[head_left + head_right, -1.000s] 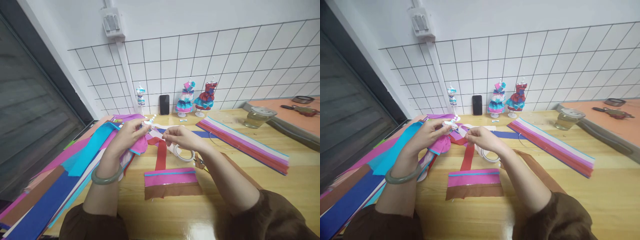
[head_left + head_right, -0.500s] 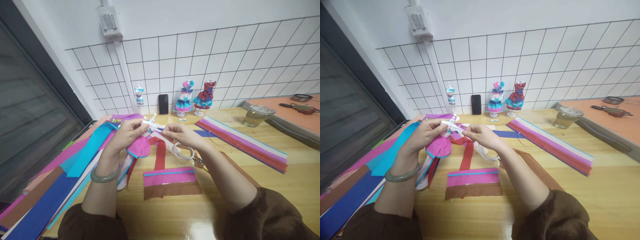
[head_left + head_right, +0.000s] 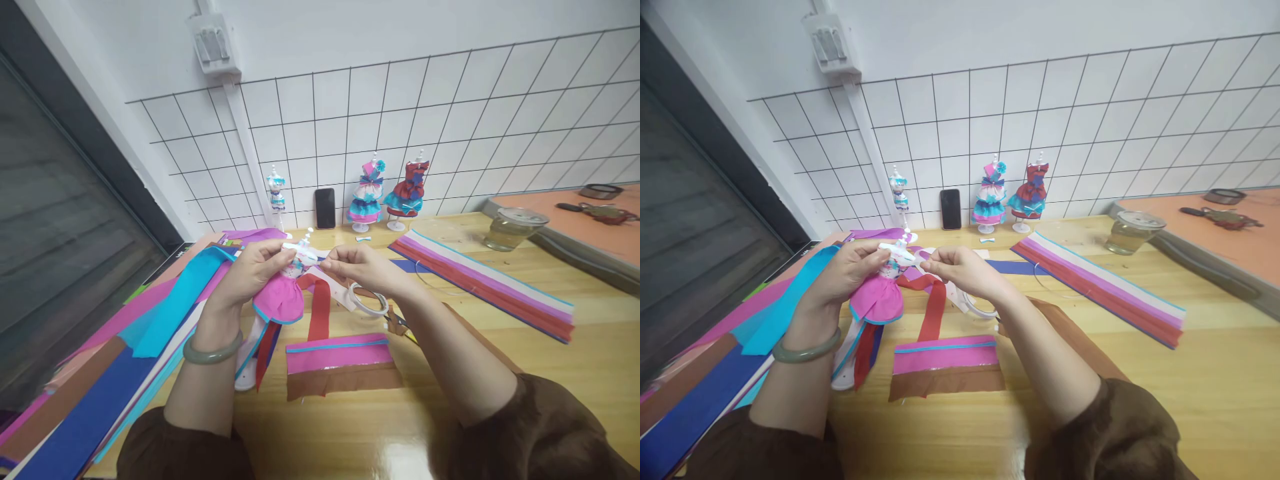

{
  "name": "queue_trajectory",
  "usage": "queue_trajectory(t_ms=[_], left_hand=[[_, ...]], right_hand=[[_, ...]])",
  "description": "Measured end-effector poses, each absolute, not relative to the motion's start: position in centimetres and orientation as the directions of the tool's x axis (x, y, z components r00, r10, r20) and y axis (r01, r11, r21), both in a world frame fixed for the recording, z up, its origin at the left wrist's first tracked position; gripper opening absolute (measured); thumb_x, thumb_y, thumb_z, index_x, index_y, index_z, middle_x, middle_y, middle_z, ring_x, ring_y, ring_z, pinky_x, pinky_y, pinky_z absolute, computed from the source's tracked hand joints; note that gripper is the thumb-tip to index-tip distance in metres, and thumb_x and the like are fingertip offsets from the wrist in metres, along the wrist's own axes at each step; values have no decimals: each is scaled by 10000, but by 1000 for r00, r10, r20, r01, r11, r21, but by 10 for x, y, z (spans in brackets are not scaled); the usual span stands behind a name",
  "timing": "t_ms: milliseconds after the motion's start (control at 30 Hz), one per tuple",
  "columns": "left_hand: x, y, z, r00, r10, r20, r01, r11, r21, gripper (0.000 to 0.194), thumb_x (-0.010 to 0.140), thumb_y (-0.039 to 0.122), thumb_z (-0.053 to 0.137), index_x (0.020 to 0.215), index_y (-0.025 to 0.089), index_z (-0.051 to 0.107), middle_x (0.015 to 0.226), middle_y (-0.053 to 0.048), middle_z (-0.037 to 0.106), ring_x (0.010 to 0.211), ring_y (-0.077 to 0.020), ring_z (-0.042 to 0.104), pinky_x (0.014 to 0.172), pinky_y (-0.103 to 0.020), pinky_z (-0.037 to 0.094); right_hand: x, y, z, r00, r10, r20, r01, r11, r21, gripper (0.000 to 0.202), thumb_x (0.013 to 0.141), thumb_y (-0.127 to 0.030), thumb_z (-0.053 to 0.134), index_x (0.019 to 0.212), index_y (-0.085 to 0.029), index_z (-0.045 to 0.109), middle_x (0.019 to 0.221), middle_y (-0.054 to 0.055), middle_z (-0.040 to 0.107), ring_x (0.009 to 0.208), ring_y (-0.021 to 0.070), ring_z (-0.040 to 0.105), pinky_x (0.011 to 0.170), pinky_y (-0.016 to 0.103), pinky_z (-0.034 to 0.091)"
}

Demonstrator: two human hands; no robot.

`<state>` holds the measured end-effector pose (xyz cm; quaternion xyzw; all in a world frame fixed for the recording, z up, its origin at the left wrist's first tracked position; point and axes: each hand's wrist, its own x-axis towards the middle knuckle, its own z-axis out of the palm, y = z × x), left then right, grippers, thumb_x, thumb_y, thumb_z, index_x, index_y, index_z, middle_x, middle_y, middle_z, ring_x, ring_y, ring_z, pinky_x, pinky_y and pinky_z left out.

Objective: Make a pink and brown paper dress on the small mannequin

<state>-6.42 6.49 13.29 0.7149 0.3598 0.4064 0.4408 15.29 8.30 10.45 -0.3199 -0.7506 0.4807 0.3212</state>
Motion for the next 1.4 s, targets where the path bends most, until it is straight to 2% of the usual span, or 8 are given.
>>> queue_trajectory(t_ms=[233,433,567,633,767,1000,1200,1400], left_hand=[[-60,71,123,469,866,172,-133,-123,983,473,774,295,606,1210,147,496,965,-106,657,822,-187,627,726,-290,476],[-57,71,122,523,843,130,-182,-39,983,558,788,286,599,1299,212,386,891,-69,659,761,-154,625,649,-237,466],[-55,70,122,515,847,130,-206,-25,978,661,771,300,622,1345,265,295,944,-68,649,721,-138,619,620,-231,454],[-53,70,120,515,848,128,-220,-14,975,678,758,310,634,1344,266,296,1007,-86,635,748,-148,621,659,-259,464],[-46,68,117,536,831,147,-277,9,961,640,772,280,622,1335,275,317,966,-68,635,759,-142,613,688,-266,464],[-38,67,114,598,787,154,-313,52,948,701,763,289,631,1359,306,263,955,-57,620,792,-158,604,710,-307,473],[-34,71,114,506,837,207,-289,-62,955,537,793,304,593,1276,246,365,856,-29,630,743,-130,606,699,-270,468],[-30,74,114,278,913,299,-123,-275,953,243,770,353,604,906,185,494,703,25,580,647,-95,565,627,-219,447]], right_hand=[[151,76,111,-638,747,187,49,281,-958,282,794,-432,565,733,-157,540,587,-64,436,486,46,340,434,195,228],[152,74,114,-671,710,212,-18,270,-963,186,781,-335,609,850,-163,601,626,-53,514,526,51,448,490,189,328],[155,75,114,-659,732,170,11,236,-972,339,751,-343,647,1042,-180,586,532,-79,473,442,52,416,424,187,300],[156,76,114,-663,732,157,2,212,-977,373,744,-357,654,1061,-170,591,524,-74,488,435,54,424,422,190,312],[158,76,115,-706,692,152,-12,203,-979,476,746,-376,652,1165,-176,548,502,-67,520,425,69,457,434,203,349],[161,78,114,-756,638,150,-23,202,-979,338,736,-395,657,975,-165,593,489,-60,525,399,66,448,409,196,359],[156,74,118,-627,760,174,58,269,-961,376,738,-418,646,1009,-170,564,507,-49,543,408,73,472,420,199,381],[149,71,121,-479,856,197,117,284,-952,409,745,-456,614,1004,-141,575,490,-52,524,409,69,448,428,201,362]])
